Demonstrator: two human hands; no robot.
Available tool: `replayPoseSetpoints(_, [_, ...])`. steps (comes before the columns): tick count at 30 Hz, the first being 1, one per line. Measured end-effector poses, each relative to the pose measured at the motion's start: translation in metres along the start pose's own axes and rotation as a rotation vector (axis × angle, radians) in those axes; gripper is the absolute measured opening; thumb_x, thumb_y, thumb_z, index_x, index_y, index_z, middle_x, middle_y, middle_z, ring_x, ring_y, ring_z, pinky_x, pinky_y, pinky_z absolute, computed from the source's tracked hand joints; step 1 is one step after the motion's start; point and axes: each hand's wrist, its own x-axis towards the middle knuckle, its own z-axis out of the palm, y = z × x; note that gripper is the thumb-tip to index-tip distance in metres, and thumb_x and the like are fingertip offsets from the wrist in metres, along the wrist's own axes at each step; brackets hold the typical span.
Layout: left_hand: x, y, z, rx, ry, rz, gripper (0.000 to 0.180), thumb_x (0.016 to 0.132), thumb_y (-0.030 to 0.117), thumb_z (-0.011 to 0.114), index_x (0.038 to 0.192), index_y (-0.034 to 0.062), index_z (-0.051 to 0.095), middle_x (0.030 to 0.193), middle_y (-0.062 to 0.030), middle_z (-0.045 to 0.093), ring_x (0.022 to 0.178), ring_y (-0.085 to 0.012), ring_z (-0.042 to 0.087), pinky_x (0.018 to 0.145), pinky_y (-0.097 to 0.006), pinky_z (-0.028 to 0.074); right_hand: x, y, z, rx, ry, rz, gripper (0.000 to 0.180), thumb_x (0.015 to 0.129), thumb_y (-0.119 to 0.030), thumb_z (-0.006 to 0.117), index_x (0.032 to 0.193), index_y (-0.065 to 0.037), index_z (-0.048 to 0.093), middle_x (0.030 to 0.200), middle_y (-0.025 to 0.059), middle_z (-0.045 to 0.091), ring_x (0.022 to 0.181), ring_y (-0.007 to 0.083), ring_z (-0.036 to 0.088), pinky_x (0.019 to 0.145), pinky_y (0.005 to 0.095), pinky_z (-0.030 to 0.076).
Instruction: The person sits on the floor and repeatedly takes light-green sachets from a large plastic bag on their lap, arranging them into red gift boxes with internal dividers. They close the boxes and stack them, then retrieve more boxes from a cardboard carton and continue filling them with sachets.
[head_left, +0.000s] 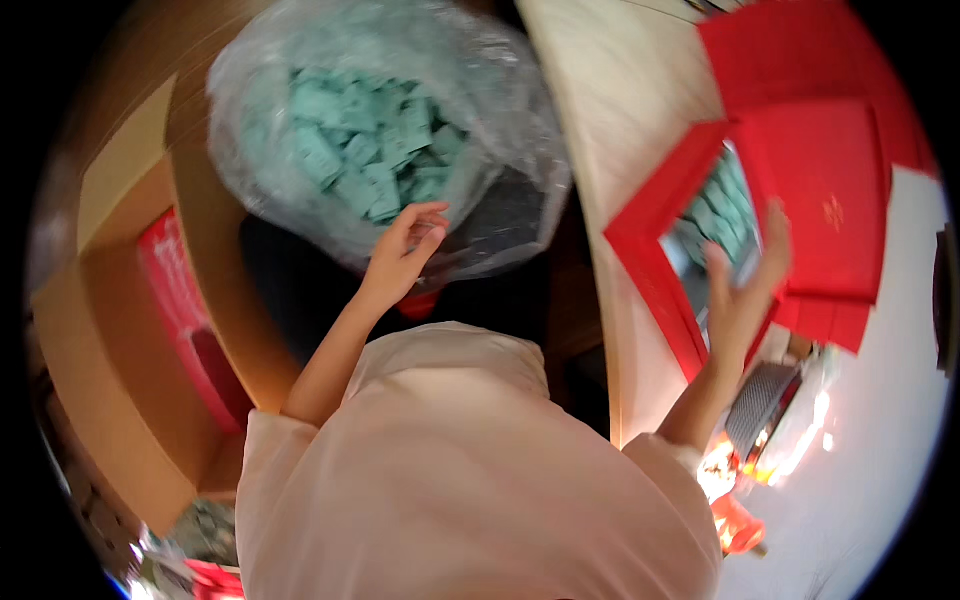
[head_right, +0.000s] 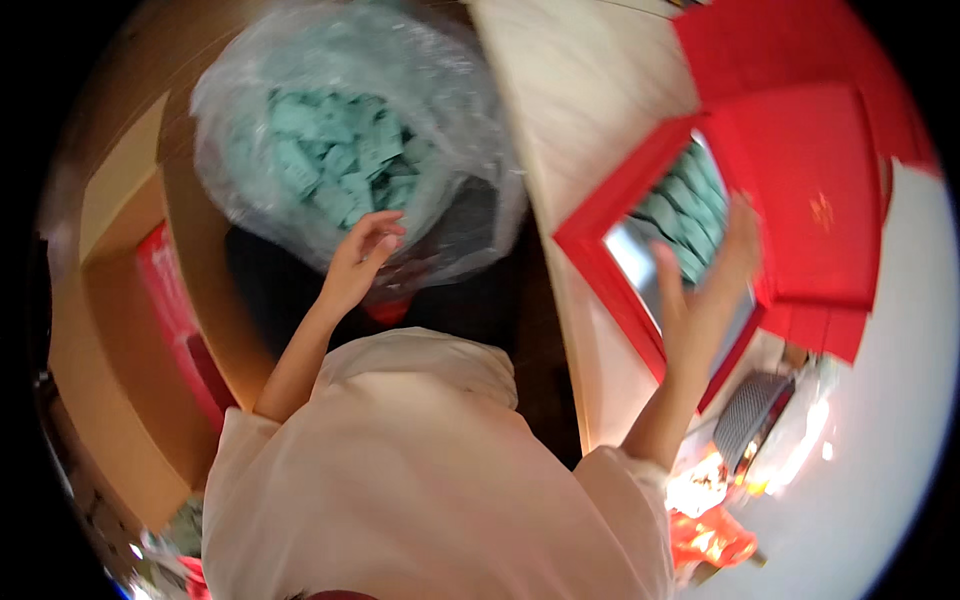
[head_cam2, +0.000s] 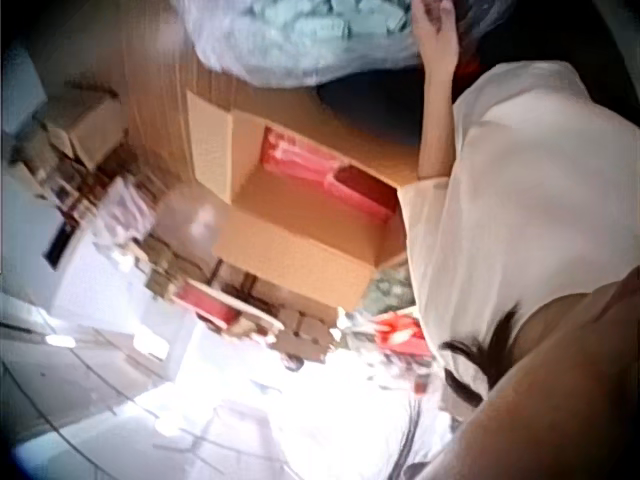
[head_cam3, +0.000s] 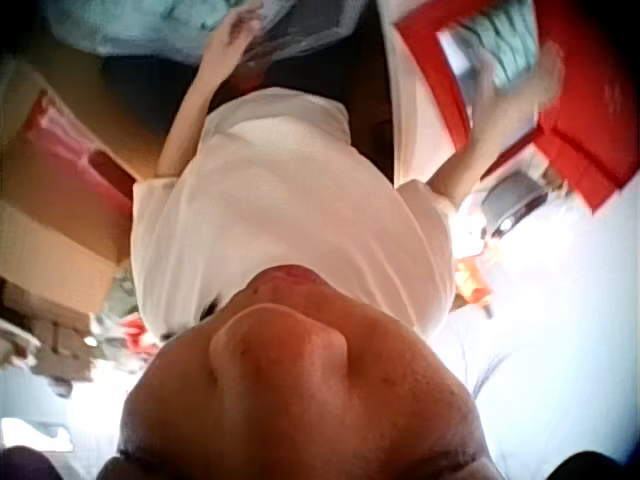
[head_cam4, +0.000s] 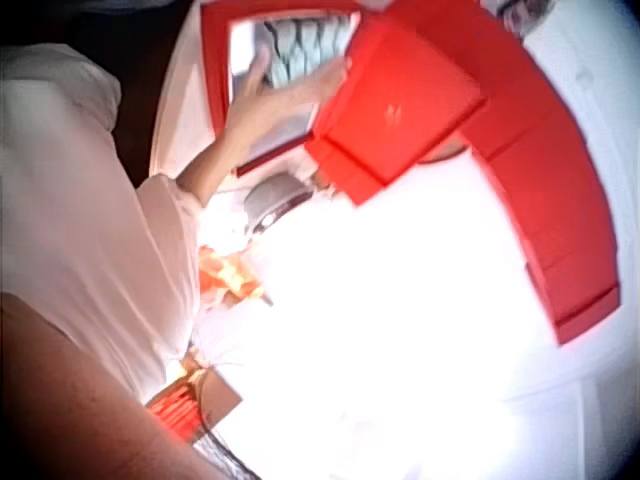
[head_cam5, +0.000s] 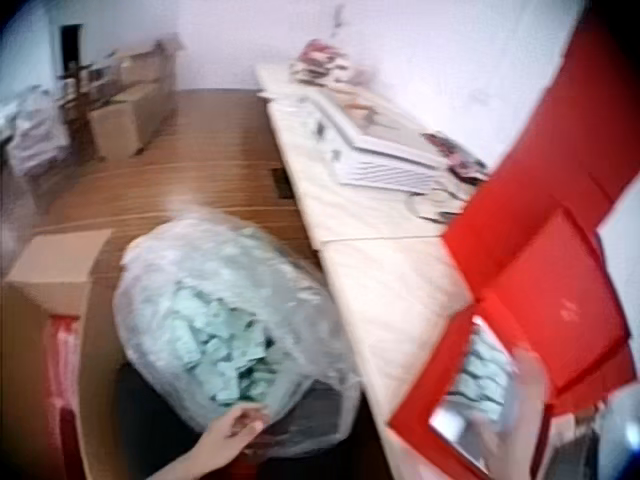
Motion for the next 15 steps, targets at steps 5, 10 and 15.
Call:
replayPoseSetpoints(5, [0.002,-0.079,-0.041,0.141,0.272,-0.114,0.03,0.091,0.013,0.054,0.12,0.0051,0.055,0.109,-0.0099,0.06,0.093,-0.0175,0.06,0.082,-0.029,0.046,0.002,-0.114,0.072,0.717,0.443,-0.022,0.023,0.092,-0.016,0.051,0.096,0.005,0.059,0.091,0.0192,0.061,0.084,0.0264,0.06,0.075,0.0362,0.048])
replayPoseSetpoints(10, [-0.005,-0.112,-0.065,-0.051,0.335,-0.245,0.03,0.095,0.015,0.049,0.123,0.0046,0.053,0.114,-0.0086,0.059,0.099,-0.0163,0.058,0.083,-0.029,0.045,-0.005,-0.227,0.299,0.872,-0.658,0.22,0.034,0.085,-0.024,0.062,0.109,0.0,0.058,0.098,0.0139,0.064,0.094,0.0293,0.061,0.082,0.0381,0.048])
replayPoseSetpoints(15, [-0.016,-0.123,-0.082,-0.343,0.515,-0.328,0.031,0.097,0.017,0.046,0.125,0.0049,0.05,0.114,-0.0088,0.059,0.1,-0.0162,0.058,0.084,-0.029,0.045,-0.057,-0.256,0.405,0.372,-0.935,0.287,0.077,0.073,-0.049,0.071,0.117,0.011,0.048,0.107,0.0247,0.061,0.104,0.0371,0.058,0.088,0.0424,0.047])
